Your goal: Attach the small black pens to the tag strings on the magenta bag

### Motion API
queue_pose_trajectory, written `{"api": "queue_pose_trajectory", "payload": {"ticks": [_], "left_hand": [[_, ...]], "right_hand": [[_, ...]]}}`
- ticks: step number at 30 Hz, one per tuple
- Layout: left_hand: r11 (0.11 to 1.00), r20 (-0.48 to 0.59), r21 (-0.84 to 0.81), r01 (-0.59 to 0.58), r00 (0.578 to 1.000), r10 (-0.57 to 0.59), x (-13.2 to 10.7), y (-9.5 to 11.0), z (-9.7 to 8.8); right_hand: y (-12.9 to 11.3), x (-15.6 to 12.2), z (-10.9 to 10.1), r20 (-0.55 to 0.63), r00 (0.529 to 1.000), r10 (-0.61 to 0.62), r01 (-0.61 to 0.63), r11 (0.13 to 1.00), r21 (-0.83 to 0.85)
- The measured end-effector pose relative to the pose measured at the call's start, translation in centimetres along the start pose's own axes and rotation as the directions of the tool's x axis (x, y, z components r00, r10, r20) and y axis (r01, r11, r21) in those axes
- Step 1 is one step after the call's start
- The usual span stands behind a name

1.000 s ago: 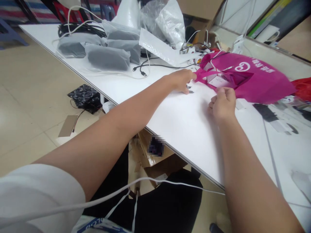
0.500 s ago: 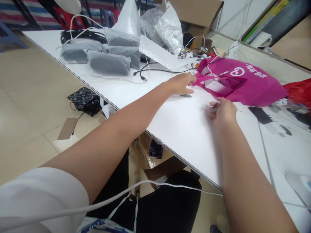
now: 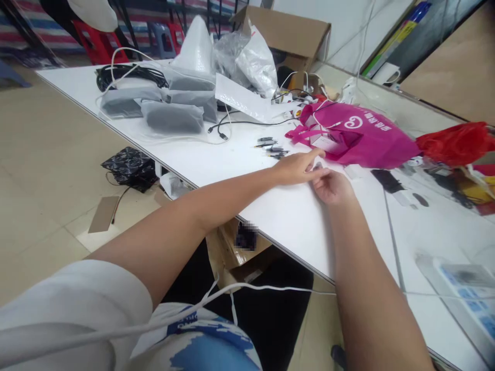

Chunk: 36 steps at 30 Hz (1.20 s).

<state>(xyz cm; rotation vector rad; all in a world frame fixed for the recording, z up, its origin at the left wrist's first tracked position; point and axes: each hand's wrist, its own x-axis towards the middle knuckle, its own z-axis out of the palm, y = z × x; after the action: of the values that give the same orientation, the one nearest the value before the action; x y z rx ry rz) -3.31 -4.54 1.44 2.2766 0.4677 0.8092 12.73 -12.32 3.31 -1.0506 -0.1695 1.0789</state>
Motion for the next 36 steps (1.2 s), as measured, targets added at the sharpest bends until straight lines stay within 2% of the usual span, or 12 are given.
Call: {"api": "queue_pose_trajectory", "payload": {"ticks": [2,5,10,14,16,18,21,24,26,32,34,36], "left_hand": [[1.0,0.002,-0.023,0.005,1.0,-0.005,-0.3,-0.1,0.7],[0.997,-0.059,-0.068,0.021,0.998,-0.025,-0.8,-0.2,1.1],[0.975,-0.178,-0.218,0.043,0.981,-0.083,-1.8,-0.2,0.6],[0.942,-0.332,-0.32,0.098,0.92,-0.209,-2.1,-0.4,-0.2],[0.907,-0.365,-0.395,0.148,0.88,-0.303,-2.1,-0.3,-0.6],[0.841,-0.342,-0.501,0.204,0.846,-0.409,-2.2,0.0,-1.1],[0.695,-0.258,-0.661,0.283,0.784,-0.565,-2.6,1.1,-1.9],[0.573,-0.208,-0.763,0.298,0.727,-0.655,-3.8,2.5,-3.0],[0.529,-0.205,-0.797,0.289,0.696,-0.689,-5.1,3.2,-4.0],[0.535,-0.237,-0.8,0.271,0.677,-0.697,-10.1,2.7,-7.9],[0.544,-0.271,-0.796,0.265,0.648,-0.712,-11.0,2.2,-8.9],[0.559,-0.289,-0.783,0.273,0.636,-0.715,-11.2,1.9,-9.4]], "right_hand": [[0.6,-0.5,0.3,0.037,0.999,0.023,-0.023,1.0,0.012],[1.3,-1.3,0.4,0.074,0.996,0.048,-0.046,0.998,-0.035],[1.7,-2.8,0.6,0.052,0.995,0.081,-0.08,0.996,-0.024],[1.8,-3.9,0.7,0.01,0.996,0.092,-0.092,0.996,0.011],[1.9,-4.3,0.7,-0.013,0.997,0.075,-0.074,0.997,0.009],[2.0,-4.5,0.7,-0.025,0.999,0.043,-0.043,0.999,-0.025],[2.3,-4.6,0.7,-0.028,1.0,-0.009,0.006,0.996,-0.087],[2.4,-4.4,0.5,-0.044,0.997,-0.06,0.055,0.992,-0.11],[2.5,-4.2,0.5,-0.073,0.993,-0.092,0.083,0.99,-0.117],[2.7,-1.8,1.7,-0.119,0.983,-0.136,0.125,0.987,-0.098],[2.8,-0.7,2.3,-0.116,0.982,-0.148,0.139,0.987,-0.083],[3.0,0.4,2.8,-0.112,0.981,-0.16,0.153,0.986,-0.068]]}}
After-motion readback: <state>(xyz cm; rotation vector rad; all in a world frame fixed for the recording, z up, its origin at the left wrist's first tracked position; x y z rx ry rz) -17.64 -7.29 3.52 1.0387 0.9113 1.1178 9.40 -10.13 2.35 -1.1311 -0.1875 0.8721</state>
